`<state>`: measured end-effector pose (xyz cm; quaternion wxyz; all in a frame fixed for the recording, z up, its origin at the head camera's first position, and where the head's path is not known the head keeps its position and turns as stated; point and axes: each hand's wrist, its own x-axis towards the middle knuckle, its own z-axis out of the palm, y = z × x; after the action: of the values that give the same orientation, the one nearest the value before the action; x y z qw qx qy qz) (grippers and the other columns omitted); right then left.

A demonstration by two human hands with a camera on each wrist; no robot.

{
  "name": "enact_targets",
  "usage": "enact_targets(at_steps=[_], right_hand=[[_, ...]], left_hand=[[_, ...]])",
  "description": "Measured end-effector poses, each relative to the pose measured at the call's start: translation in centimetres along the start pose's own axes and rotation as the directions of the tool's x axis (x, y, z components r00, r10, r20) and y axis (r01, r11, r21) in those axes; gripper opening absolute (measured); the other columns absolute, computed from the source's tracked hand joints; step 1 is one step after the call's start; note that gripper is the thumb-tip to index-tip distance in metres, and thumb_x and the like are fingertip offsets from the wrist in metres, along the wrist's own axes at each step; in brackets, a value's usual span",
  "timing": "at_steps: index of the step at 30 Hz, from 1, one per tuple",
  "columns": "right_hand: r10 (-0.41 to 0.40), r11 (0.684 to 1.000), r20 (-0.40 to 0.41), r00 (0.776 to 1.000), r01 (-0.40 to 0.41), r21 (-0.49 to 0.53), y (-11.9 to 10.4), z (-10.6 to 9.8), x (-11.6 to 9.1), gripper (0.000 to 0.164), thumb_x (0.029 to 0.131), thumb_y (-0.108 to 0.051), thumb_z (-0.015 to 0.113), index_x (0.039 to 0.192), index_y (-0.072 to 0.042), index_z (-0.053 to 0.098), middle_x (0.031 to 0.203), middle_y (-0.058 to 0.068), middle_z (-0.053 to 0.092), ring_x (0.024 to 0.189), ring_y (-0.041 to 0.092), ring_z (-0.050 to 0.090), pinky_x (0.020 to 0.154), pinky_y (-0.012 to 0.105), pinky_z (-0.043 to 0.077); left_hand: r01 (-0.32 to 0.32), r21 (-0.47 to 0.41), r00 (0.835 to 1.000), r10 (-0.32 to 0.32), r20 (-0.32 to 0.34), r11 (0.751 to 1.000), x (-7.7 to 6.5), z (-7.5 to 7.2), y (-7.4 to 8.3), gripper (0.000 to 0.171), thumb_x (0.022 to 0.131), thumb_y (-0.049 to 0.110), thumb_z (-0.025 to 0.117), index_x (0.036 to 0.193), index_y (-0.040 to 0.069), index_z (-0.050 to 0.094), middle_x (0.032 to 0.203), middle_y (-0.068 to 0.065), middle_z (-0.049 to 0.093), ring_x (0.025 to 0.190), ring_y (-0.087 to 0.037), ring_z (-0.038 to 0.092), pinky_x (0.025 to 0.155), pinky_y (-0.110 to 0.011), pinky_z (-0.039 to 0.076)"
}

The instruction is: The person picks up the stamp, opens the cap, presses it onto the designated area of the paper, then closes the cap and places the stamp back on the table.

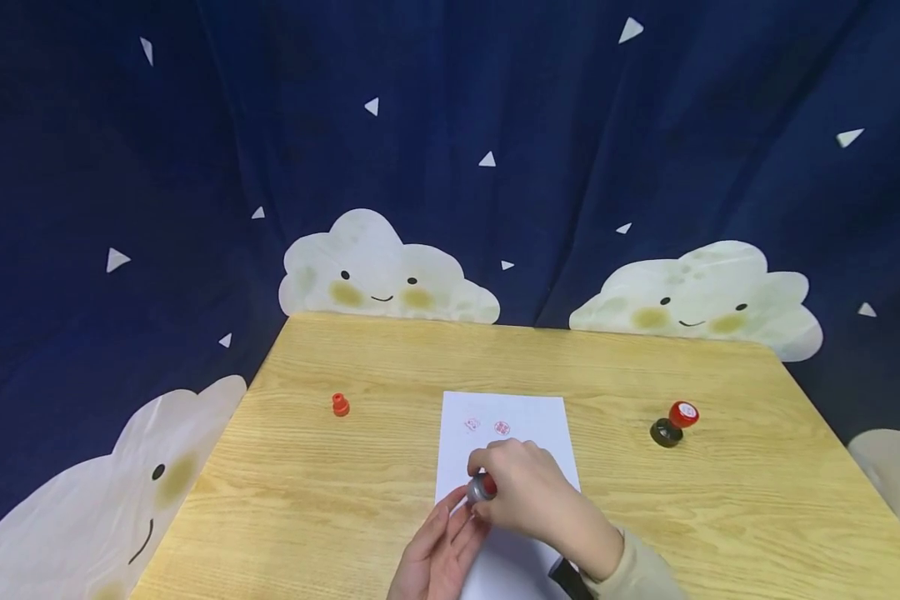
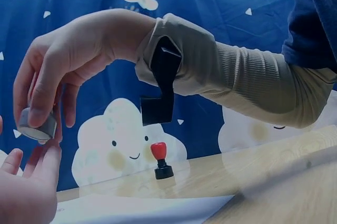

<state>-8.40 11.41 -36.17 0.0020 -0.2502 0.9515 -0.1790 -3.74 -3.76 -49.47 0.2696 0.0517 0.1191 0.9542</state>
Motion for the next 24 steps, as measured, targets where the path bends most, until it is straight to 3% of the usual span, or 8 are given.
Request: enact_targets(at_steps=[3,8,15,24], right_hand=[[0.041,0.999,-0.004,0.999,-0.041,-0.007,0.8,-0.1,0.2,0.027,0.058,-0.018,0.082,0.081,-0.015,0.068,0.068,-0.008,0.057,0.057,0.006,0.048,0.045,0.021,0.038],[0.122,0.992,-0.044,0.992,-0.123,-0.010,2.7,-0.4,0.0,0.025,0.058,-0.014,0.081,0.079,-0.014,0.068,0.065,-0.008,0.053,0.057,0.007,0.046,0.046,0.021,0.039],[0.240,0.971,-0.033,0.970,-0.240,0.010,6.5,-1.1,-0.4,0.022,0.061,-0.009,0.077,0.081,-0.011,0.067,0.064,-0.005,0.051,0.058,0.011,0.044,0.049,0.025,0.039],[0.354,0.931,-0.063,0.933,-0.358,-0.068,12.1,-1.7,-0.7,0.013,0.064,-0.007,0.065,0.075,-0.012,0.061,0.064,-0.003,0.051,0.057,0.016,0.045,0.045,0.027,0.036]], left_hand=[[0.003,-0.019,1.000,-0.004,-0.031,1.000,-0.1,-0.2,0.0,0.030,0.103,0.015,0.031,0.127,0.006,0.048,0.133,-0.015,0.050,0.129,-0.026,0.043,0.116,-0.036,0.022],[0.004,-0.021,1.000,-0.004,-0.012,1.000,-0.2,-0.6,0.0,0.032,0.104,0.017,0.031,0.128,0.006,0.049,0.135,-0.015,0.050,0.132,-0.031,0.039,0.116,-0.037,0.020],[0.042,0.026,0.989,-0.038,-0.143,0.999,-0.2,-0.9,-0.1,0.045,0.104,0.028,0.023,0.133,0.001,0.043,0.134,-0.017,0.050,0.128,-0.035,0.042,0.113,-0.043,0.029],[0.092,0.044,0.986,-0.085,-0.142,0.995,-0.5,-1.5,0.2,0.048,0.103,0.031,0.020,0.134,0.005,0.046,0.133,-0.012,0.053,0.123,-0.030,0.049,0.105,-0.038,0.041]])
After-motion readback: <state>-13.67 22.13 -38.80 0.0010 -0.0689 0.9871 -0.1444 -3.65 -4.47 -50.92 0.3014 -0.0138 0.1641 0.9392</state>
